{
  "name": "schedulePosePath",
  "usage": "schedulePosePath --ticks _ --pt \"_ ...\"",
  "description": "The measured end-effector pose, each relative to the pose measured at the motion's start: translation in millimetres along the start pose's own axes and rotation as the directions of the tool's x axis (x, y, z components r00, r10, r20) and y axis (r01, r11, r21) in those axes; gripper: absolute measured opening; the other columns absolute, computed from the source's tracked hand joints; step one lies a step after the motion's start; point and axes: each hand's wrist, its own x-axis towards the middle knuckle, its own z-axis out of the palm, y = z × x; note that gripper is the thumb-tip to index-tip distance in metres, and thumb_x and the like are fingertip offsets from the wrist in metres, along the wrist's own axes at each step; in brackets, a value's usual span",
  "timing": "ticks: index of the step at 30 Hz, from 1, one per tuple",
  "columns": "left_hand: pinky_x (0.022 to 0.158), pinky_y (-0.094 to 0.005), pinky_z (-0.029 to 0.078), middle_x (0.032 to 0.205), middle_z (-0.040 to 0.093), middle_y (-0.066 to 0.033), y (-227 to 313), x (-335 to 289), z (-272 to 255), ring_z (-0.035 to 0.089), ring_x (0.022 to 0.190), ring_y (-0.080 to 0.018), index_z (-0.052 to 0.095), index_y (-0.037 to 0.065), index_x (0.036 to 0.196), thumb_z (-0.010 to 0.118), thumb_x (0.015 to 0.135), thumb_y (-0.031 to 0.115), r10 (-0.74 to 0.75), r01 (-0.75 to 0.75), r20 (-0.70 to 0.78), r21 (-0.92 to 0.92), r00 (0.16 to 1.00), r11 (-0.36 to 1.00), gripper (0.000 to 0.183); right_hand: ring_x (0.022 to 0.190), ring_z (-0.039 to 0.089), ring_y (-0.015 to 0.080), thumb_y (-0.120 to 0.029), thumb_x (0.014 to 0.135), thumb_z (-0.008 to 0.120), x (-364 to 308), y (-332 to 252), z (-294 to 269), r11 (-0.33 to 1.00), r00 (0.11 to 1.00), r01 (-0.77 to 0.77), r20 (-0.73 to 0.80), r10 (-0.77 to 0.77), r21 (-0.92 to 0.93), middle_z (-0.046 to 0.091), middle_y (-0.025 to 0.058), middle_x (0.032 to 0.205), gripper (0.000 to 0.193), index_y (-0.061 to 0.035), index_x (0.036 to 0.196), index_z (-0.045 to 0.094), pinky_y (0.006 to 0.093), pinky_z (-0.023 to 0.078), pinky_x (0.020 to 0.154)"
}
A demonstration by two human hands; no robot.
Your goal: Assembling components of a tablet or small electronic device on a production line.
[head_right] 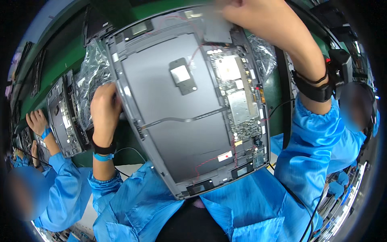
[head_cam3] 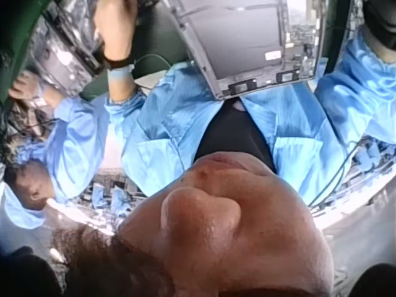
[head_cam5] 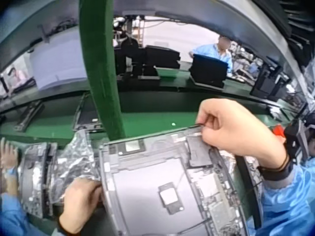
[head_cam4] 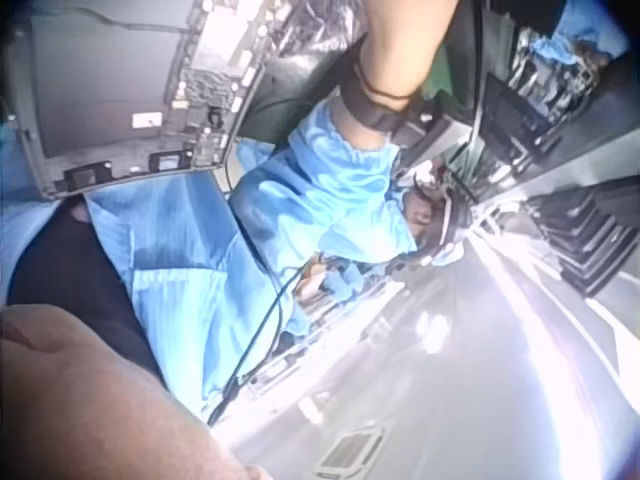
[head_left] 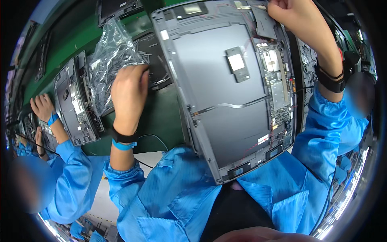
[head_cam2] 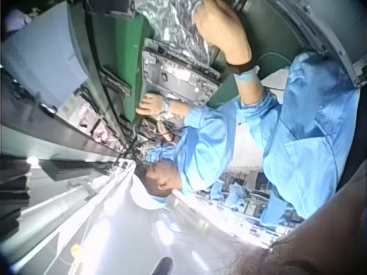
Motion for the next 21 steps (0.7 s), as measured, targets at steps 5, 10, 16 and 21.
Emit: schedulePosePath --ticks 5,10,16,21 --pt "0.07 -0.0408 0.048 0.081 0.061 -0.0124 3 -1 6 0.058 0.08 -0.0315 0.066 0.004 0.091 0.066 0.079 0.004 0.073 -0.07 0.041 -0.081 0.996 0.994 0.012 0.06 0.051 0.0056 0.004 0.078 0.056 7 9 9 0.996 0.997 0.08 0.005 -0.08 -0.047 0.056 0.0023 0.066 0.007 0.0061 0.084 0.059 0.0225 0.041 0.052" --pt "0.075 -0.0441 0.048 0.088 0.057 -0.0157 -14 27 13 0.058 0.085 -0.0371 0.064 0.002 0.1 0.067 0.078 0.003 0.162 -0.136 0.083 -0.254 0.983 0.958 0.023 0.065 0.053 0.0038 -0.002 0.085 0.059 3 15 -1 0.993 1.0 -0.024 0.018 0.022 0.114 0.061 0.0009 0.074 0.014 0.0062 0.097 0.061 0.019 0.042 0.056" --pt "0.078 -0.0456 0.047 0.093 0.057 -0.0204 -34 23 22 0.056 0.088 -0.0425 0.061 -0.001 0.106 0.061 0.075 -0.007 0.051 0.073 0.238 -0.482 0.97 0.873 0.031 0.068 0.052 0.0016 -0.008 0.09 0.062 3 29 -11 0.937 0.997 0.069 -0.048 -0.056 0.343 0.062 -0.0019 0.08 0.016 0.0023 0.102 0.065 0.0174 0.041 0.058" --pt "0.079 -0.0431 0.05 0.103 0.06 -0.0257 -36 28 23 0.058 0.095 -0.0447 0.06 -0.004 0.107 0.053 0.076 -0.01 0.073 0.106 0.265 -0.6 0.961 0.793 0.032 0.068 0.052 0.0011 -0.007 0.09 0.062 -9 31 -14 0.917 0.989 0.137 -0.104 -0.105 0.375 0.062 -0.003 0.081 0.015 0.0021 0.101 0.066 0.0172 0.042 0.06"
